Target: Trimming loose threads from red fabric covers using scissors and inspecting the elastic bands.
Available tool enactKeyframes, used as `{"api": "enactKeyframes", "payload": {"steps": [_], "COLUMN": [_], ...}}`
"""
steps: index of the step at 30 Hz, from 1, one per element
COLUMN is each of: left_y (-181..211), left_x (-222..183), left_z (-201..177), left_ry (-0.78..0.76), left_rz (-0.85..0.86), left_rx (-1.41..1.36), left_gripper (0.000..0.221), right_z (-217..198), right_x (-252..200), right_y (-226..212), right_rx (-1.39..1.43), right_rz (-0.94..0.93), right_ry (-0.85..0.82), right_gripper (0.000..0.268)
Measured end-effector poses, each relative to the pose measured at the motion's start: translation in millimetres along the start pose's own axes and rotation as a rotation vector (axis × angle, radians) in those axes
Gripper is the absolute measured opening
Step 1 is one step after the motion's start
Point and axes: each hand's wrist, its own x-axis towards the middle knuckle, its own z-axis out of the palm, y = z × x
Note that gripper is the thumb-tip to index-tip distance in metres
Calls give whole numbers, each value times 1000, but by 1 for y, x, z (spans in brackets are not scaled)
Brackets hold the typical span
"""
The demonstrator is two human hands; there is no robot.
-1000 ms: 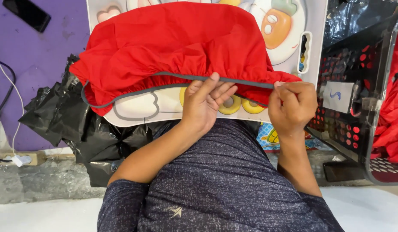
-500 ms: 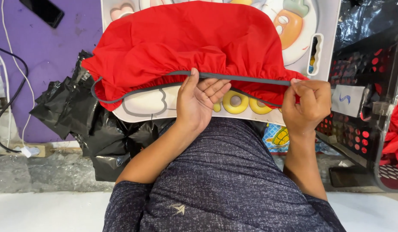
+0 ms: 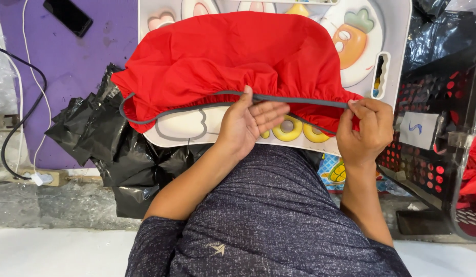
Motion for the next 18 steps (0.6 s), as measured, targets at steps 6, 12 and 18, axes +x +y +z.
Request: {"api": "enactKeyframes", "payload": {"steps": [6,12,18], "left_y": [6,9,21], "left_x": [10,17,14], "left_z": [-22,-49,-60], "left_ry": [133,293,210], "left_rz": [-14,411,680], "left_rx": [459,143,-73], "left_gripper": [74,38,20], "right_z": [-3,-4,-3], "right_x": [3,1,-6], "right_y": [2,11,21], "right_rx": [15,-19,-157], "right_rz": [-6,-14,-36], "right_ry": [28,48,6], "right_gripper": [23,28,29]}}
